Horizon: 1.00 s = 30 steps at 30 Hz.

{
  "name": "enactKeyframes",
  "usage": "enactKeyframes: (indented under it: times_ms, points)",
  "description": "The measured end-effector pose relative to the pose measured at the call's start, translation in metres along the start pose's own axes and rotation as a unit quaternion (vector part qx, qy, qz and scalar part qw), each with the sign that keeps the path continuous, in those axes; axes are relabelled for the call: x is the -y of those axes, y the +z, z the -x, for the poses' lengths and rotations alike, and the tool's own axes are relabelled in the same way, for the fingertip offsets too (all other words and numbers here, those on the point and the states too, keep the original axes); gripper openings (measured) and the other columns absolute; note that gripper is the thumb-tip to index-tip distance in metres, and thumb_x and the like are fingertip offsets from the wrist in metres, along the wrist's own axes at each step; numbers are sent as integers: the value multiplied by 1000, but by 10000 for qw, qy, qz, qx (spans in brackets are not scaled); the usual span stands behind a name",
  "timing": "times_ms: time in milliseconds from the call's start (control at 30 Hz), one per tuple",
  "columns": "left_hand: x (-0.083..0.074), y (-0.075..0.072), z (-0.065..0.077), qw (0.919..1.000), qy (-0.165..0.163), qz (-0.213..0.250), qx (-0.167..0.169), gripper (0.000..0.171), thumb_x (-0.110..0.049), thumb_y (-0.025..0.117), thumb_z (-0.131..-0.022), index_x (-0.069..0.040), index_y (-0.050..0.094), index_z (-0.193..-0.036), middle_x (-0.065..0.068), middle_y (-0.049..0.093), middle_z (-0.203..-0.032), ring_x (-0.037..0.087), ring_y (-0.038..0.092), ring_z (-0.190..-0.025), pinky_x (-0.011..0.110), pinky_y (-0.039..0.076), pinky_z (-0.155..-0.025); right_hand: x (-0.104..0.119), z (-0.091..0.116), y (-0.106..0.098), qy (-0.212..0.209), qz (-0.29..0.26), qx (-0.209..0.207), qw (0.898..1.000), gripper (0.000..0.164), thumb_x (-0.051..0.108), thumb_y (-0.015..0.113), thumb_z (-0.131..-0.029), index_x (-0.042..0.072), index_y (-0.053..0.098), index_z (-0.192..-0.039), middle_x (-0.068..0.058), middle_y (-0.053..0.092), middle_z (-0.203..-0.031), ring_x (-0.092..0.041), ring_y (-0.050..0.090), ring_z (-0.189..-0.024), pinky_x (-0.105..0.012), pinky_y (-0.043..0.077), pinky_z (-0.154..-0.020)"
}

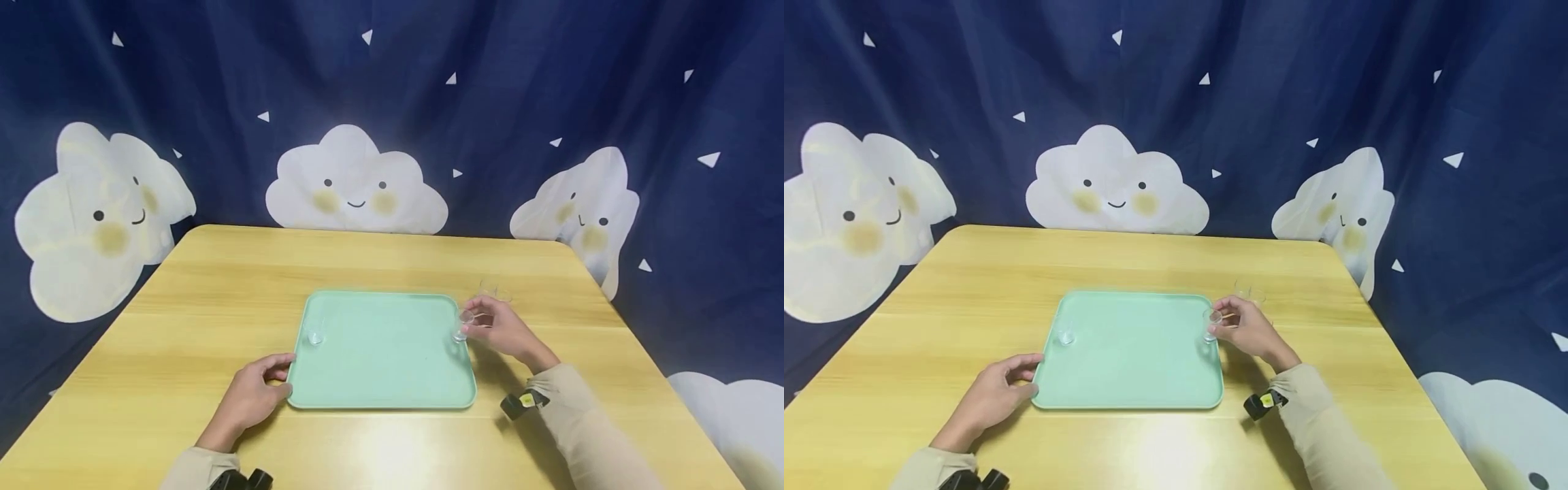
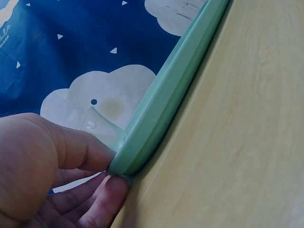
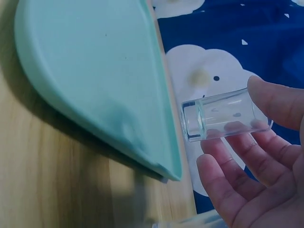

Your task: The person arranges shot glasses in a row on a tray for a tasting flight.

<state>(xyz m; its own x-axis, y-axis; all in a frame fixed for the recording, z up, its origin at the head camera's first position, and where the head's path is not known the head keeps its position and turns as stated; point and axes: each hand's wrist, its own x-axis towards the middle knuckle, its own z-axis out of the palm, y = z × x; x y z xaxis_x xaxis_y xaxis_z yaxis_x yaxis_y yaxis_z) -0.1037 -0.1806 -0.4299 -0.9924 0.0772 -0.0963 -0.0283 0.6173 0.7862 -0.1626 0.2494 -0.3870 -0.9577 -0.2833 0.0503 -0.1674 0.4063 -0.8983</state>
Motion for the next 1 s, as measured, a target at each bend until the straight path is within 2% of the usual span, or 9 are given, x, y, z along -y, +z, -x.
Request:
enactKeyframes:
  times_ms: [267,500,1000]
  points:
    - [2,0,2,10000,42,72,-34,49,-4,69,-80,-2,62,-128,6,67,-103,21,60,-97,36,46,-78,3,-7,8,11,313,17,9995,39,5,71,-85,-8,58,-119,-17,62,-106,-31,62,-99,-33,51,-84]
    - [3,0,3,10000,9,42,7,49,-5,70,-80,-2,61,-128,5,67,-105,21,60,-97,36,46,-78,6,-14,14,73,239,176,9995,37,7,73,-85,-5,60,-118,-17,62,-107,-32,62,-102,-40,50,-88]
    - [4,0,2,10000,-12,47,0,49,-5,70,-80,-3,61,-128,5,67,-103,21,60,-97,35,46,-77,17,-29,28,159,127,439,9988,36,7,73,-84,-5,59,-116,-14,62,-107,-30,63,-103,-38,51,-84]
